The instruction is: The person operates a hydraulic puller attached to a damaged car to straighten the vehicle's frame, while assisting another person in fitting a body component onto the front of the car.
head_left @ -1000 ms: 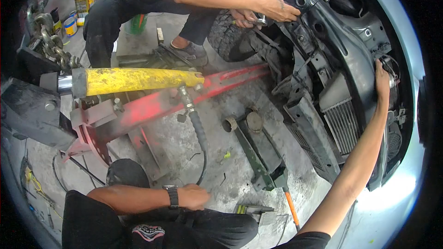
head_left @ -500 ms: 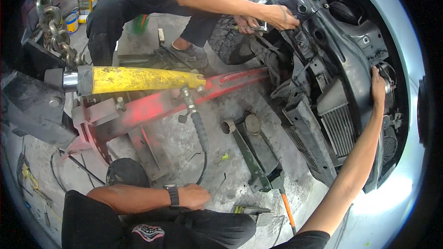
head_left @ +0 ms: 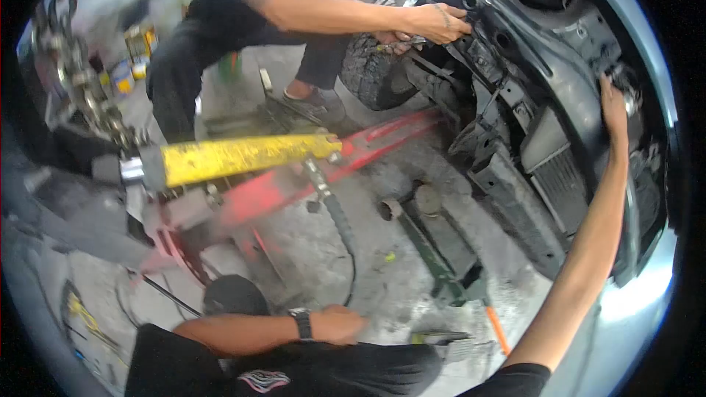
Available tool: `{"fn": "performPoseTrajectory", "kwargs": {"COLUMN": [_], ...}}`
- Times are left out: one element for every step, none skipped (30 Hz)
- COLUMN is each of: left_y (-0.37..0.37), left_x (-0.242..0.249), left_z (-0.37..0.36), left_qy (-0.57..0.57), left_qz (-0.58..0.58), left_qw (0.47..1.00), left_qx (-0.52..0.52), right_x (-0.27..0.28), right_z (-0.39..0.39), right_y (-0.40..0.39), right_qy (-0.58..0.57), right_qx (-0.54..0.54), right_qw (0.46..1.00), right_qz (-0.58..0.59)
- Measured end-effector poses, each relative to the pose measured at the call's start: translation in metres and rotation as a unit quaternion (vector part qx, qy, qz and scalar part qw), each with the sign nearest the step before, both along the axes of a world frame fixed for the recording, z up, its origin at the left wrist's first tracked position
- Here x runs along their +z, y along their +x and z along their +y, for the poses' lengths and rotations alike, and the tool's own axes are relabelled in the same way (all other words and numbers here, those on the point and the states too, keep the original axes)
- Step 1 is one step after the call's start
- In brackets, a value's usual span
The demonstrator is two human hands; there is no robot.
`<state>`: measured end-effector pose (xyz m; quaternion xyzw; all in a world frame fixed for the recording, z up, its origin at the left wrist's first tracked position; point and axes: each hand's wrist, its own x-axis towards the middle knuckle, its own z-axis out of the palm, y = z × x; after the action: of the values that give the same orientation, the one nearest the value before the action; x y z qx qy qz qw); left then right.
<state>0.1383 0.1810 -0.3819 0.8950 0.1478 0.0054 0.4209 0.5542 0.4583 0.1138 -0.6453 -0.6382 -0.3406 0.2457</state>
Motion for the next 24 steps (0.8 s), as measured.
{"fn": "performPoseTrajectory", "kwargs": {"left_y": [0.000,0.000,0.000,-0.001,-0.001,-0.001,0.000,0.000,0.000,0.000,0.001,0.002,0.004,0.006,0.005,0.003,0.002,0.002,0.002,0.002,0.002,0.002,0.002,0.002], "left_x": [-0.001,-0.002,0.004,0.013,0.021,0.027,0.033,0.034,0.031,0.025,0.018,0.015,0.012,0.010,0.010,0.010,0.010,0.010,0.011,0.012,0.010,0.007,0.006,0.006], "left_z": [-0.002,-0.004,0.000,0.001,0.001,0.002,0.003,0.003,0.002,0.000,-0.002,-0.003,-0.002,-0.002,-0.003,-0.003,-0.004,-0.004,-0.003,-0.001,-0.002,-0.003,-0.003,-0.003], "left_qy": [0.010,0.019,0.006,-0.008,-0.022,-0.017,-0.010,-0.006,0.004,0.012,0.019,0.014,0.010,0.008,0.009,0.011,0.012,0.009,0.007,0.006,0.007,0.009,0.010,0.014], "left_qz": [-0.022,-0.047,-0.033,-0.021,-0.011,0.012,0.032,0.050,0.034,0.014,-0.008,-0.006,-0.007,-0.011,-0.030,-0.051,-0.071,-0.063,-0.055,-0.046,-0.052,-0.057,-0.061,-0.057], "left_qw": [1.000,0.999,0.999,1.000,1.000,1.000,0.999,0.999,0.999,1.000,1.000,1.000,1.000,1.000,0.999,0.999,0.997,0.998,0.998,0.999,0.999,0.998,0.998,0.998], "left_qx": [0.009,0.017,0.014,0.012,0.012,0.006,0.000,-0.005,-0.002,0.000,0.002,-0.001,-0.001,0.000,0.006,0.012,0.018,0.012,0.006,0.000,0.005,0.009,0.013,0.011], "right_x": [0.002,-0.005,-0.009,-0.004,-0.001,-0.008,-0.012,-0.015,-0.016,-0.012,-0.008,-0.002,-0.004,-0.006,-0.005,-0.005,-0.004,-0.004,-0.004,-0.002,-0.003,-0.004,-0.006,-0.007], "right_z": [0.002,-0.001,-0.003,0.002,0.005,0.000,-0.006,-0.010,-0.012,-0.011,-0.009,-0.008,-0.009,-0.009,-0.008,-0.008,-0.006,-0.007,-0.007,-0.008,-0.008,-0.008,-0.007,-0.005], "right_y": [0.004,0.000,-0.005,0.001,0.008,0.006,-0.010,-0.020,-0.020,-0.018,-0.017,-0.017,-0.016,-0.017,-0.017,-0.019,-0.015,-0.017,-0.019,-0.019,-0.017,-0.015,-0.012,-0.009], "right_qy": [-0.018,0.013,0.045,0.020,-0.005,0.014,0.036,0.055,0.036,0.016,-0.007,-0.057,-0.054,-0.049,-0.049,-0.048,-0.051,-0.059,-0.066,-0.074,-0.067,-0.060,-0.038,-0.015], "right_qx": [-0.005,0.011,0.026,0.018,0.013,0.029,0.045,0.061,0.039,0.016,-0.006,-0.034,-0.041,-0.047,-0.050,-0.052,-0.053,-0.056,-0.060,-0.067,-0.057,-0.048,-0.022,0.005], "right_qw": [1.000,0.999,0.997,0.999,1.000,0.999,0.998,0.995,0.997,0.998,0.998,0.996,0.997,0.997,0.997,0.996,0.995,0.994,0.992,0.991,0.992,0.993,0.995,0.995], "right_qz": [0.004,-0.027,-0.061,-0.042,-0.025,-0.032,-0.041,-0.052,-0.052,-0.055,-0.059,-0.061,-0.047,-0.036,-0.041,-0.046,-0.066,-0.075,-0.085,-0.083,-0.086,-0.088,-0.094,-0.100]}}
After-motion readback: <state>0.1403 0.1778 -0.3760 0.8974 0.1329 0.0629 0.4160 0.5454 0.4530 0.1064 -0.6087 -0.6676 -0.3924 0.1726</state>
